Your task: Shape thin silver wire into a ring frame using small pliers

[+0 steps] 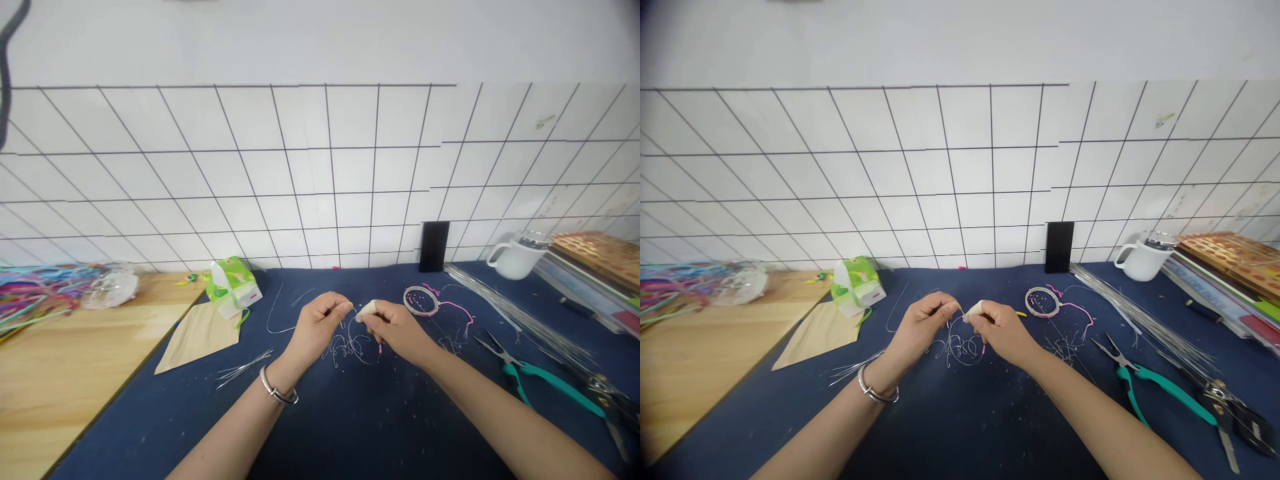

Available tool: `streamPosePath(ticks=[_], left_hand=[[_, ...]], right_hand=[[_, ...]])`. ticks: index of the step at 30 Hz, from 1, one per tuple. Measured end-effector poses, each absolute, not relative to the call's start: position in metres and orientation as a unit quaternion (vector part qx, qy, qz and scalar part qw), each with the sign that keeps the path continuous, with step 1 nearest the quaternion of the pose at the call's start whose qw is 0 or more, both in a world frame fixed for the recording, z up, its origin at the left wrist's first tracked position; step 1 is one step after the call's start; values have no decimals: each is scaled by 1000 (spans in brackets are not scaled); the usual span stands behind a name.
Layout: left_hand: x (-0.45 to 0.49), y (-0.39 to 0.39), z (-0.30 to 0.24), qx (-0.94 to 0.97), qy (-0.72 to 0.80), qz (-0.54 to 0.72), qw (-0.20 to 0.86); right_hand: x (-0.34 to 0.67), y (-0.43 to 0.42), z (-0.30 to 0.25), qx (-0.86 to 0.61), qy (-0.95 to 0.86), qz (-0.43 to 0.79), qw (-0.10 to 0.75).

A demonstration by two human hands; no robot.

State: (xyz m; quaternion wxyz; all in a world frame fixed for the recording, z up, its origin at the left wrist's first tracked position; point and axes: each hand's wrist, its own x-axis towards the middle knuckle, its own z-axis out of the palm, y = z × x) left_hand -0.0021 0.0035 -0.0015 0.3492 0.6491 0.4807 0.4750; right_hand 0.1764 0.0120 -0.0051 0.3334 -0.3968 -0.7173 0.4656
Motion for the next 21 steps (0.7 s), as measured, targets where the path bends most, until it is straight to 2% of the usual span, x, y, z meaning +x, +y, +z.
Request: streamPosePath(ticks=[11,21], left_hand=[[-4,6,-7,670,457,476,339],[-5,9,-12,656,430,504,361]], right_hand=[[175,9,-4,-383,-722,482,316],[174,8,-5,-391,-741,443,320]])
